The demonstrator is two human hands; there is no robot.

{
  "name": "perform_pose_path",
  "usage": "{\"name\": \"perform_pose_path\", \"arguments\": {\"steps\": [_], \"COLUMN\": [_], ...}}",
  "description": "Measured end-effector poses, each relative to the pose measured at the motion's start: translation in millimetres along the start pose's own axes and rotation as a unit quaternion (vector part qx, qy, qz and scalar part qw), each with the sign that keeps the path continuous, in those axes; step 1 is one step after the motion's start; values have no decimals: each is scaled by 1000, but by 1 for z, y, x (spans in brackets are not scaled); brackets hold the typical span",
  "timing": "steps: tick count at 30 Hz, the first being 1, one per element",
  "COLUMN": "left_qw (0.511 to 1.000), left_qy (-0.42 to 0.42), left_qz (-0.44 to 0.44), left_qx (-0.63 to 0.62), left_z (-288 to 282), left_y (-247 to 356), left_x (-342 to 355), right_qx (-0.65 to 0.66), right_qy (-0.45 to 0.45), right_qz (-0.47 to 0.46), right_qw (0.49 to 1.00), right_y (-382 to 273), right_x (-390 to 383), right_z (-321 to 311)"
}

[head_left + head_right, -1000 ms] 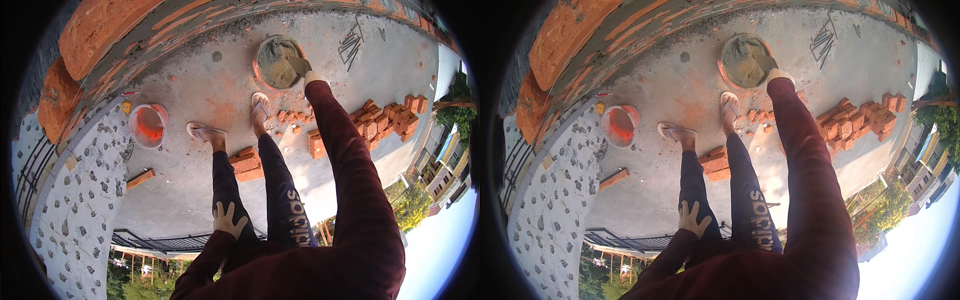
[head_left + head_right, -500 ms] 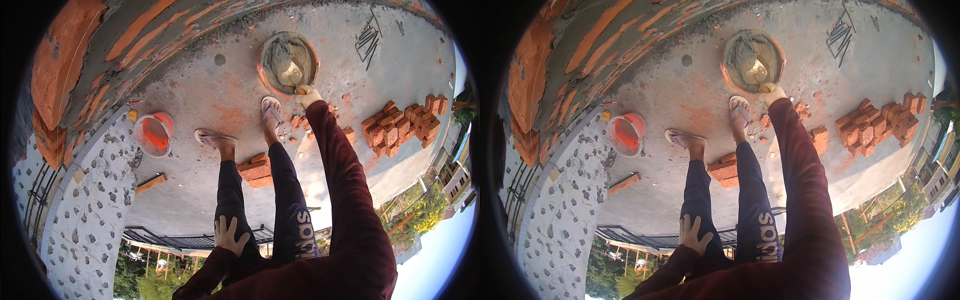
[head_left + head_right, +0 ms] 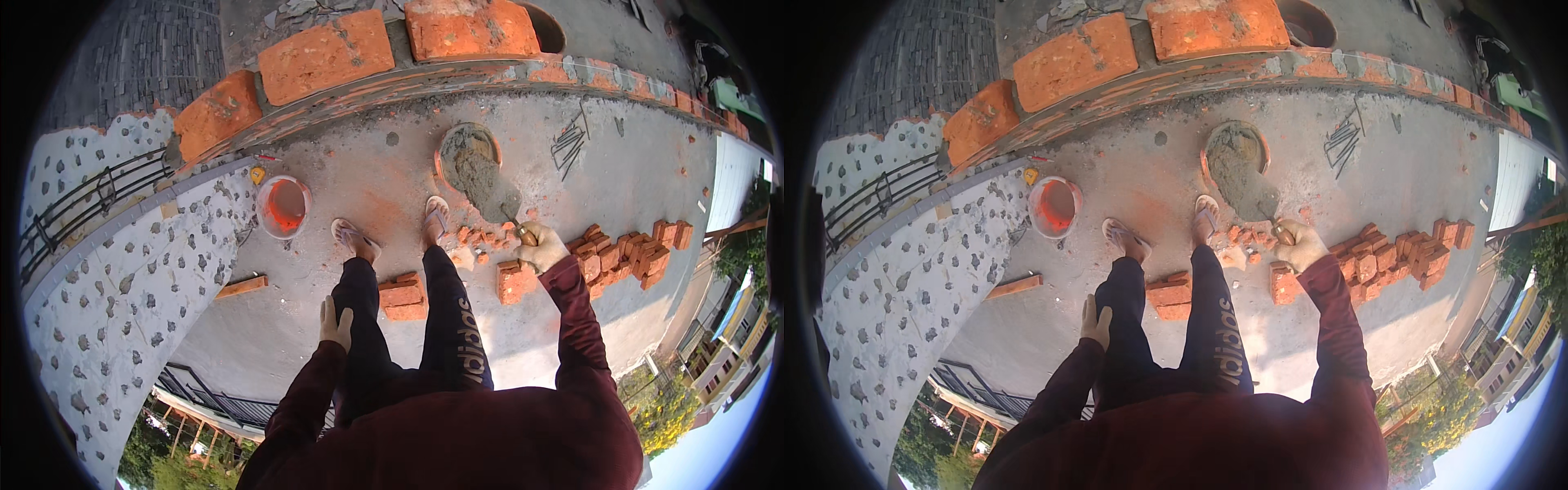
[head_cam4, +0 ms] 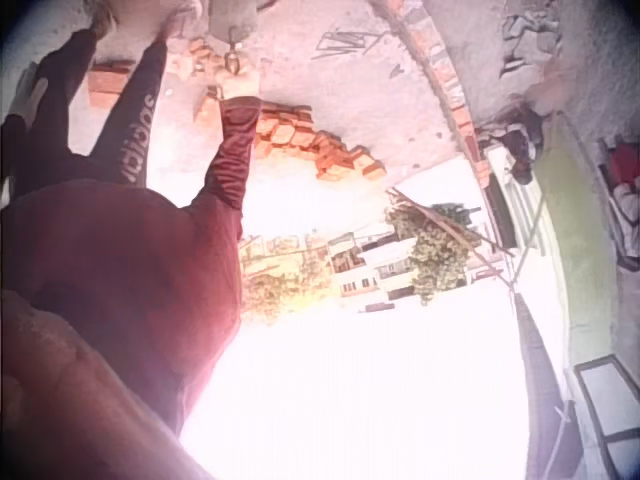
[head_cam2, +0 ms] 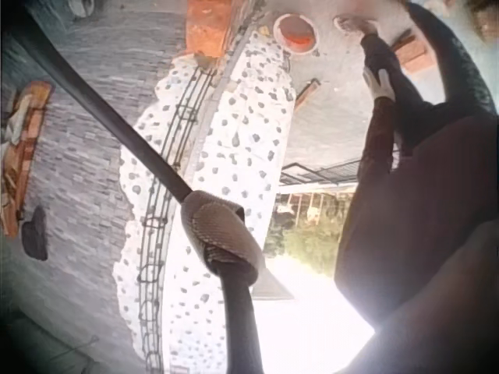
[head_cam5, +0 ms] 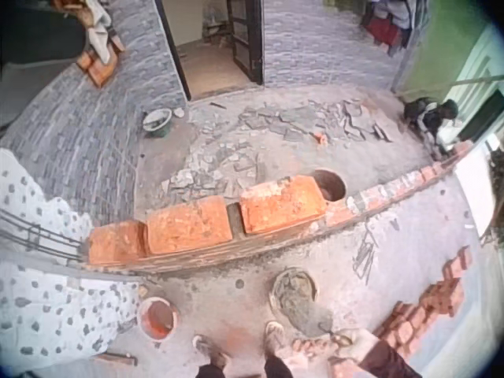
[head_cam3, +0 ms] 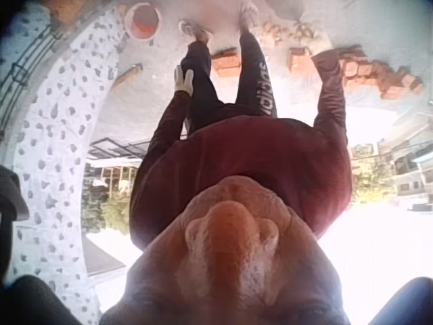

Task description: The person scoops mortar from a bucket with a trowel, spreads it on a brick, and places the brick onto a partially built wall. The person repeats this process, adding bricks to the wall and tapping them into place.

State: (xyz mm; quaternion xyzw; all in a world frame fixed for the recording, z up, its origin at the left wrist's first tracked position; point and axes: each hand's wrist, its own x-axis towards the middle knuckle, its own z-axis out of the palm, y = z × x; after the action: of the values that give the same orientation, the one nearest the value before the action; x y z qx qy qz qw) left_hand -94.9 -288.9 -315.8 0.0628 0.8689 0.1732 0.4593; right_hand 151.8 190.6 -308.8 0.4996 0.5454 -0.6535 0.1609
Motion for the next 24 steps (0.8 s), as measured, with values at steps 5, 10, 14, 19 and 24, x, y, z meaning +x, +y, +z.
{"name": "perform_pose_path", "arguments": {"steps": [5, 10, 14, 19, 24], "left_qw": [985, 968, 968, 944, 918], "left_qy": [127, 155, 123, 171, 183], "left_qz": [22, -66, -96, -116, -131], "left_qx": [-112, -189, -195, -257, -325], "left_z": [-84, -110, -136, -187, -210], "left_y": [9, -62, -124, -201, -248], "left_x": [27, 30, 40, 26, 24], "right_qx": [-104, -227, -240, -310, -553], "right_qy": [-31, -122, -163, -154, -5], "right_qz": [-14, -72, -97, -137, -327], "right_qw": [994, 964, 952, 928, 766], "right_y": [-174, -330, -401, -489, -501], "right_x": [-83, -72, -14, 16, 83], "right_z": [40, 146, 221, 324, 370]}}
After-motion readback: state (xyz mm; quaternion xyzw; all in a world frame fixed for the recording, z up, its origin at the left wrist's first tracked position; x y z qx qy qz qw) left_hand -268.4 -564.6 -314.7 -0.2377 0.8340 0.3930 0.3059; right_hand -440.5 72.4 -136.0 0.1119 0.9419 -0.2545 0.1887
